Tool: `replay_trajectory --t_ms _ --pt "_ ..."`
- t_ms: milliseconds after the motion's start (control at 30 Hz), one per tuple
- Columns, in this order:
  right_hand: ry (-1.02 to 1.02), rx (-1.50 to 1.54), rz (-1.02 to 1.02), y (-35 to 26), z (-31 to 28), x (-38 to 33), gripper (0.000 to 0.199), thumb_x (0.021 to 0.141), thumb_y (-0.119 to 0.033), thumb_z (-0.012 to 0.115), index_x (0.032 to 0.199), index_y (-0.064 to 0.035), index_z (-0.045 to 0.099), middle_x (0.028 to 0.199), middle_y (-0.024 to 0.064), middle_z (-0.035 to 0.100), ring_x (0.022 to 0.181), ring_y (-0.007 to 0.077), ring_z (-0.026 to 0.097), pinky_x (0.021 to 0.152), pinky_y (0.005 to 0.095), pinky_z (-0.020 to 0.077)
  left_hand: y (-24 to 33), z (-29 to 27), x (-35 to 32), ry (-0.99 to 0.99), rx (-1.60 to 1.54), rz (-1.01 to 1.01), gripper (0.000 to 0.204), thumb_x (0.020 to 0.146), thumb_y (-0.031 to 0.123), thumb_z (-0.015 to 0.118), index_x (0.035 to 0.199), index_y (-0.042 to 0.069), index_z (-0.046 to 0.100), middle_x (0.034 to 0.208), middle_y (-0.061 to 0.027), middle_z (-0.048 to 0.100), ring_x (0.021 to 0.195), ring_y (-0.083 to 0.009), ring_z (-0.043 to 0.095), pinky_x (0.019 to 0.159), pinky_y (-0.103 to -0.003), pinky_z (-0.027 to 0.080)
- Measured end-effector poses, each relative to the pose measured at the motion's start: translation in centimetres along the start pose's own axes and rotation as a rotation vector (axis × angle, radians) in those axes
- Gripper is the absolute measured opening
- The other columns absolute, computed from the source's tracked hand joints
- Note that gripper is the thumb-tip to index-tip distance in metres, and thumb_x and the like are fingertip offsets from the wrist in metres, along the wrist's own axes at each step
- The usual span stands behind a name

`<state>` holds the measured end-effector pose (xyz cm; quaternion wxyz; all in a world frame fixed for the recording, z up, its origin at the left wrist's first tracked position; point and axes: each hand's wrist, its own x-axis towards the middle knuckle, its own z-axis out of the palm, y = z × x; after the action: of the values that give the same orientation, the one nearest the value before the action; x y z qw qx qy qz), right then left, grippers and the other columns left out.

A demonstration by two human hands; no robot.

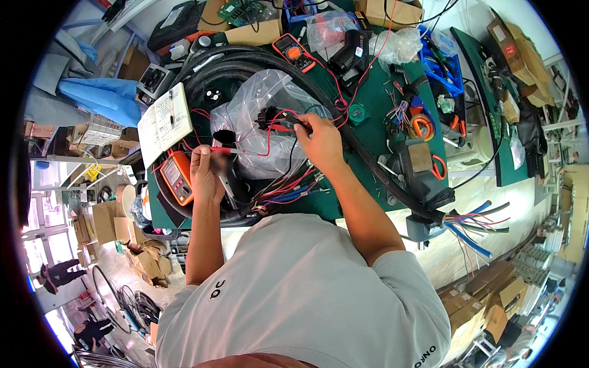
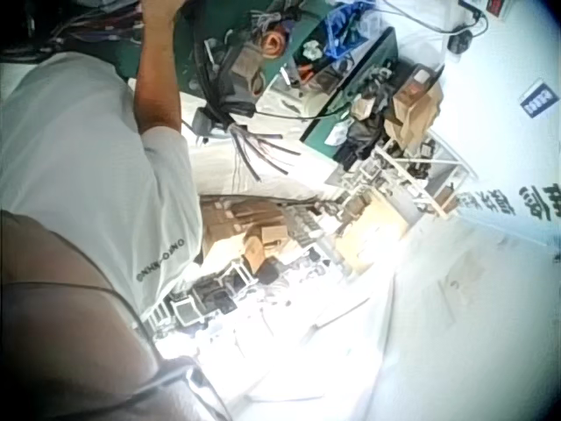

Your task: The person organizes several colored wires and connects them to electronic components at a repair bench while referring to a notebook.

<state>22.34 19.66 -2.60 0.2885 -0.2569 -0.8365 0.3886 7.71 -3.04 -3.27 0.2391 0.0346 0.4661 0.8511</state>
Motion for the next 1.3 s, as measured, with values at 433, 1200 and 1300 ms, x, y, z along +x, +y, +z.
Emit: replay_trajectory --t_ms 433,1200,1300 --pt "0.072 0.053 0.153 0.5 -1.1 -0.1 0.022 0.086 -0.016 0.069 0.101 -0.0013 0.064 0.072 0.0056 0.064 0.063 0.0096 0.057 0.058 0.0263 0.0457 0.4 -0.2 -0.1 -0.068 -0.049 0.005 0.011 0.096 0.017 0.058 0.093 0.008 0.055 0.080 -0.0019 0.056 0.071 -0.0108 0.051 0.066 -0.028 0.044" --pt "0.016 -0.005 0.005 -0.1 2.4 2.3 0.022 0.083 -0.022 0.068 0.099 -0.0076 0.064 0.081 0.0139 0.068 0.077 0.0339 0.065 0.068 0.0431 0.0515 -0.2 1.3 0.1 -0.060 0.026 0.016 0.015 0.096 0.022 0.059 0.090 0.011 0.050 0.075 0.0001 0.051 0.065 -0.0106 0.048 0.059 -0.025 0.042" --pt "-0.007 0.032 0.013 -0.7 2.4 2.6 0.022 0.083 -0.022 0.067 0.099 -0.0068 0.064 0.080 0.0143 0.067 0.077 0.0340 0.065 0.068 0.0437 0.0510 0.0 0.8 0.0 -0.046 0.010 0.011 0.014 0.097 0.022 0.058 0.091 0.011 0.052 0.076 0.0002 0.052 0.066 -0.0093 0.049 0.061 -0.024 0.043"
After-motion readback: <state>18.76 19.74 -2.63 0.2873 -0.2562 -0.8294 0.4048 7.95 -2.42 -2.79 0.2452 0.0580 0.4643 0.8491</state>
